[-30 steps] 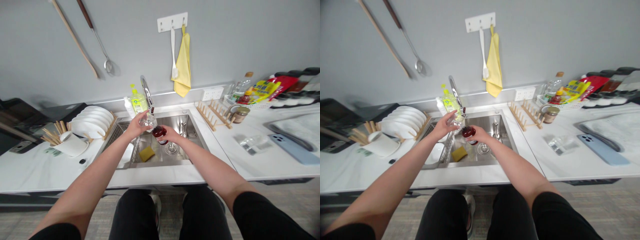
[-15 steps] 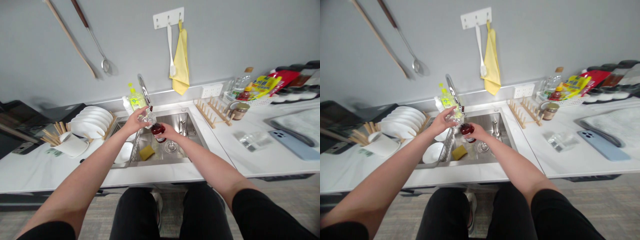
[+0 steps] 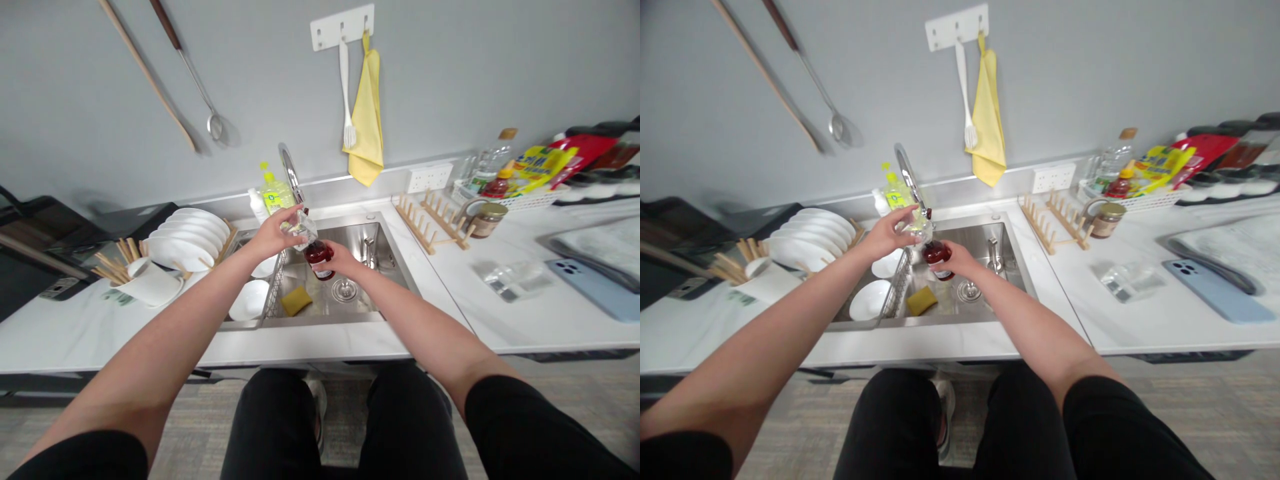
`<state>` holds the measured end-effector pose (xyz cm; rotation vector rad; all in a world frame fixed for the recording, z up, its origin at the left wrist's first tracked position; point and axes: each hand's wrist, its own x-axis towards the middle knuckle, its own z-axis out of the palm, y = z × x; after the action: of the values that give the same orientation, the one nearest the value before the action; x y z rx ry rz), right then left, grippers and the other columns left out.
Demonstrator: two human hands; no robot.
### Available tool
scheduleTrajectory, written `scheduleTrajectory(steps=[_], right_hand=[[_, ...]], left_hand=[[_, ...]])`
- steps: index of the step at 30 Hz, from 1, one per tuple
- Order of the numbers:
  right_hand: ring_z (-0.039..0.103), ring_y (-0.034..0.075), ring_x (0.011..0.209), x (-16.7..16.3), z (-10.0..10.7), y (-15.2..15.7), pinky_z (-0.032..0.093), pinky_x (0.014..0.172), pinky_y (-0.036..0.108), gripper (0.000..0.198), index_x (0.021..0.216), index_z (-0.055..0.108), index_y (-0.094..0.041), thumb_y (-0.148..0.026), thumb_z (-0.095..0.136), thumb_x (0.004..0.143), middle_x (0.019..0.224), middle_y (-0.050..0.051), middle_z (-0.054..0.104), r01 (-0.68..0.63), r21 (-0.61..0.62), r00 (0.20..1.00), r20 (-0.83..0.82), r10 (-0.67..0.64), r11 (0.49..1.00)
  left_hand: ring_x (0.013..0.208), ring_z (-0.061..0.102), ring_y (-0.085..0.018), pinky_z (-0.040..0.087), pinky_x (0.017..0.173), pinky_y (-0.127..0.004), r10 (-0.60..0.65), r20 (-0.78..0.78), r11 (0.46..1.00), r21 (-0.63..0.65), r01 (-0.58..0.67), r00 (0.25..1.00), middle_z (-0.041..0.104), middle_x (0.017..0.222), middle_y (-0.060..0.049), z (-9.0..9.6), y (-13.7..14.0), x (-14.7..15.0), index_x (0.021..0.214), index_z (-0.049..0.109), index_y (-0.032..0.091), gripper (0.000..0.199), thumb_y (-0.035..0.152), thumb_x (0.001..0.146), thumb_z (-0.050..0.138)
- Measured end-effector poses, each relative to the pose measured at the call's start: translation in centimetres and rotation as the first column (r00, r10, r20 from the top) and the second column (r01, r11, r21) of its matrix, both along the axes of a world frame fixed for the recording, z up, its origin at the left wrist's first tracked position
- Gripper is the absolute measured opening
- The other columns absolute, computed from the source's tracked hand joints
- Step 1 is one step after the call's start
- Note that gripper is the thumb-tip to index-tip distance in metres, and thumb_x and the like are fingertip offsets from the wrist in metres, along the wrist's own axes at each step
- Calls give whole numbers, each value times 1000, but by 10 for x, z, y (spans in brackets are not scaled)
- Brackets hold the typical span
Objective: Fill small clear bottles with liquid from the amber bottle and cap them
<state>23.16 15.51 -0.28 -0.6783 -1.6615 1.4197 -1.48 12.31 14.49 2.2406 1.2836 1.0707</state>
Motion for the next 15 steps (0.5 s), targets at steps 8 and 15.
scheduleTrajectory(steps=[8,15], right_hand=[[83,38,124,0,2,0,62,123,61,81,132,77,-25,-32,110,59,127,7,89,-5,-16,1000,4,5,1000],[82,38,127,-4,3,-5,61,124,60,78,131,77,-25,-33,110,60,126,7,89,-9,-33,999,-40,8,999]], left_hand=[[114,65,-28,52,119,-52,26,-39,1000,-15,-26,999,71,119,-7,5,1,3,166,67,20,101,45,74,100],[114,68,-28,54,115,-47,0,-87,999,-35,-3,996,73,121,-7,16,3,6,165,68,22,102,47,72,100]])
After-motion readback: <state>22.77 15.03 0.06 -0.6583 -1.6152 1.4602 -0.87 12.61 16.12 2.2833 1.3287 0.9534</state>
